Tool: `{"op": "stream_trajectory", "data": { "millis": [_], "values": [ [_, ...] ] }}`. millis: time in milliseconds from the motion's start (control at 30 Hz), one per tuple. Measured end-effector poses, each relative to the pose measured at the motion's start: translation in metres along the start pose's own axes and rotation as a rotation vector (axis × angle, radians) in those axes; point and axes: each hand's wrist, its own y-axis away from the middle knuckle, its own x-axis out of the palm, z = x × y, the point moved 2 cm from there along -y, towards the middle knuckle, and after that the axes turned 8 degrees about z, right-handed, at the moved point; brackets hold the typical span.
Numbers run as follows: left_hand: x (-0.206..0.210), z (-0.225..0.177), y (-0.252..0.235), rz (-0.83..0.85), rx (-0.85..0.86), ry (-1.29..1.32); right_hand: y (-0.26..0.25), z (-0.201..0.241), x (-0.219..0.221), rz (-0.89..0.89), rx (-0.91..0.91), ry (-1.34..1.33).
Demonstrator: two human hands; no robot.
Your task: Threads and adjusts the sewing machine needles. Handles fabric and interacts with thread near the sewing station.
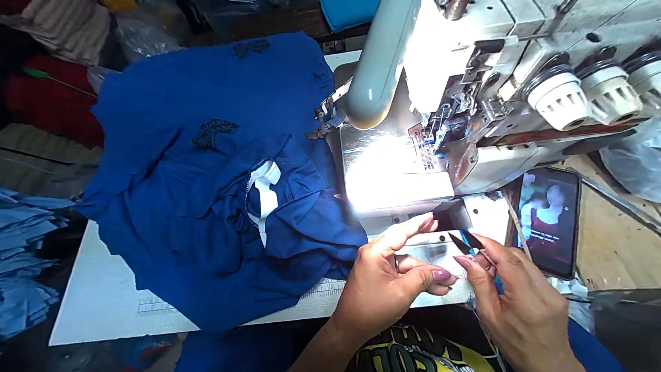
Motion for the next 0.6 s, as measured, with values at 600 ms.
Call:
{"op": "stream_trajectory", "data": {
  "millis": [600],
  "values": [
    [0.003, 0.013, 0.002, -0.064, 0.341, -0.437, -0.005, -0.009, -0.016, 0.406, 0.412, -0.915]
  ]
}}
